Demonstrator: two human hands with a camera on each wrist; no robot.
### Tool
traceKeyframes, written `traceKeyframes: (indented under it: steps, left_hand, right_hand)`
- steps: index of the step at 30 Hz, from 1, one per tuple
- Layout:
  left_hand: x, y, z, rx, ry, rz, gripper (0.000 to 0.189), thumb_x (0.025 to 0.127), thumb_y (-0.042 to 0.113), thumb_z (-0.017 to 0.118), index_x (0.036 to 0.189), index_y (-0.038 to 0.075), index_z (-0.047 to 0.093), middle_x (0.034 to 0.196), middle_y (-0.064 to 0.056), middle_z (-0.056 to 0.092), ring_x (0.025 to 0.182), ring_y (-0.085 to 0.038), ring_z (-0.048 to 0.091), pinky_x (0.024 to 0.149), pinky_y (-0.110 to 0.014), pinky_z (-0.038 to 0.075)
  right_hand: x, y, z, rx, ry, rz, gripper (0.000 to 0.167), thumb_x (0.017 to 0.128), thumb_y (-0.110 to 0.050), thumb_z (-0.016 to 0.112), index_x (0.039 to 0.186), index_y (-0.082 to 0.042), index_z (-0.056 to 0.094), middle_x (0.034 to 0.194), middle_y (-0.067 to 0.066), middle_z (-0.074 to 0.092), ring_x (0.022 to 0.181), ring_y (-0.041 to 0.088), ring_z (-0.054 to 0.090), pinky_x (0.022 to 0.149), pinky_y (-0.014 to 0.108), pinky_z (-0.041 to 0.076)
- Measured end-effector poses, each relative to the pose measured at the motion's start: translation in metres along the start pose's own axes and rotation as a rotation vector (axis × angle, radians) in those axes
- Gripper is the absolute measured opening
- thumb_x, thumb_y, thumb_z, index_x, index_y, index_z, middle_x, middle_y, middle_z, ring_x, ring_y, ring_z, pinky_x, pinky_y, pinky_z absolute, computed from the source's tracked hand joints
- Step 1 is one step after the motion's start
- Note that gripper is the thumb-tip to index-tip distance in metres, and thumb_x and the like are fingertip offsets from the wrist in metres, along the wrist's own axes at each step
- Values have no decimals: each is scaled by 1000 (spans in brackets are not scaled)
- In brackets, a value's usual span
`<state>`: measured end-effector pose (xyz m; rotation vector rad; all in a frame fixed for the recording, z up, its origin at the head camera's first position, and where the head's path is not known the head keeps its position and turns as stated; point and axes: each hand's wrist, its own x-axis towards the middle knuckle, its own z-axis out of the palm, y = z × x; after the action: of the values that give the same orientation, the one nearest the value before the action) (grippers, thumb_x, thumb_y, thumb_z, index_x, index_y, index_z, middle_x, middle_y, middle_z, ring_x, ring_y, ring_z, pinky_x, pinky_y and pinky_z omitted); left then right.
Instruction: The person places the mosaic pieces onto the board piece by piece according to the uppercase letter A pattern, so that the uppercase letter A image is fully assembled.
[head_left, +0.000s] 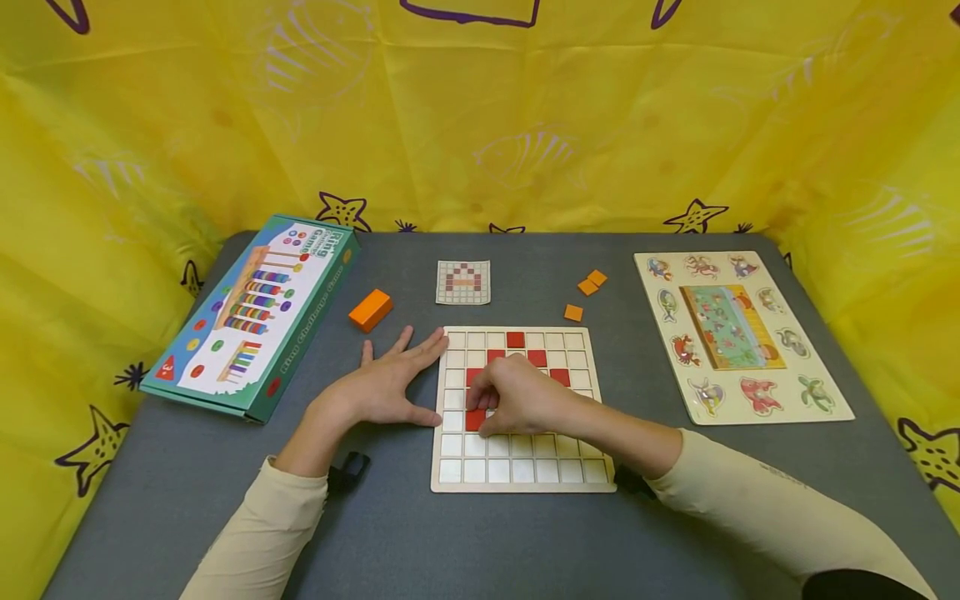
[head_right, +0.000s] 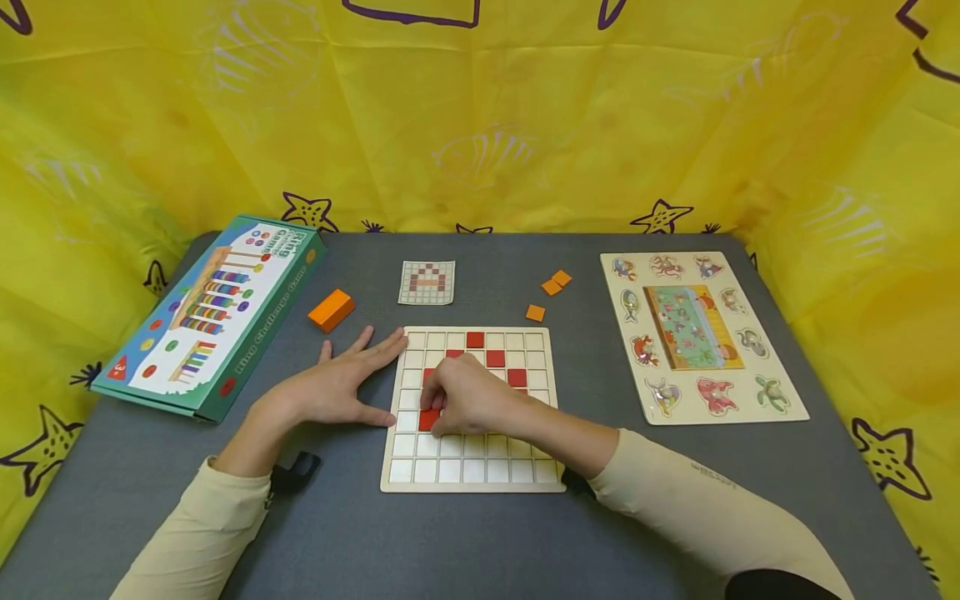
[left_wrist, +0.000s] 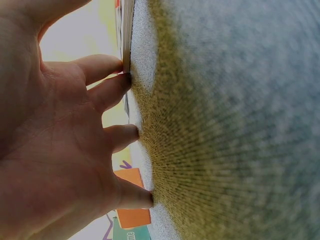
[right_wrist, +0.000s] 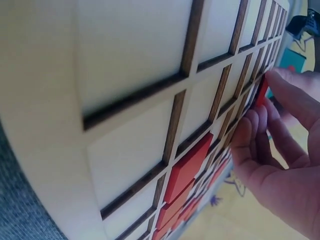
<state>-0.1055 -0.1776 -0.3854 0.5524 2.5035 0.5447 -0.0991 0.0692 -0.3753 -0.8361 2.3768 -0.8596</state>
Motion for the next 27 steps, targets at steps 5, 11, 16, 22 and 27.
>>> traceKeyframes:
  steps: [5, 11, 16, 22, 27]
  left_hand:
    - [1, 0, 0, -5, 3, 5, 114, 83, 51, 85, 169, 27, 14, 176, 5, 6, 162, -42, -6, 111, -85, -12]
    - [1, 1, 0, -6, -1, 0, 114, 83, 51, 85, 169, 27, 14, 176, 6, 6, 162, -41, -6, 111, -85, -12]
    - [1, 2, -1, -8, -4, 0, 114, 83, 50, 85, 169, 27, 14, 176, 6, 5, 162, -41, -6, 111, -85, -12]
    - [0, 1, 0, -9, 0, 4, 114, 83, 51, 85, 169, 27, 14, 176, 5, 6, 162, -42, -6, 111, -85, -12]
    - [1, -1, 0, -8, 2, 9, 114, 83, 51, 85, 169, 27, 14, 177, 4, 7, 162, -42, -6, 111, -85, -12]
  right_hand:
    - [0, 0, 1, -7, 7, -10, 22, 74, -7, 93, 90, -13, 79, 80, -4, 72, 76, 9, 62, 71, 25, 54]
    - [-1, 1, 1, -9, 20, -9, 22, 73, -7, 93, 89, -14, 79, 79, -3, 72, 75, 10, 62, 70, 25, 54]
    - [-1, 1, 1, 4, 18, -11, 23, 73, -6, 93, 89, -13, 78, 80, -2, 72, 75, 10, 62, 70, 25, 54]
    - [-1, 2, 1, 2, 18, -26, 24, 73, -6, 93, 90, -12, 79, 80, -3, 72, 76, 12, 63, 71, 25, 54]
    - [-1, 3, 1, -3, 23, -38, 25, 72, -7, 94, 91, -13, 79, 80, -3, 73, 77, 13, 65, 71, 24, 54]
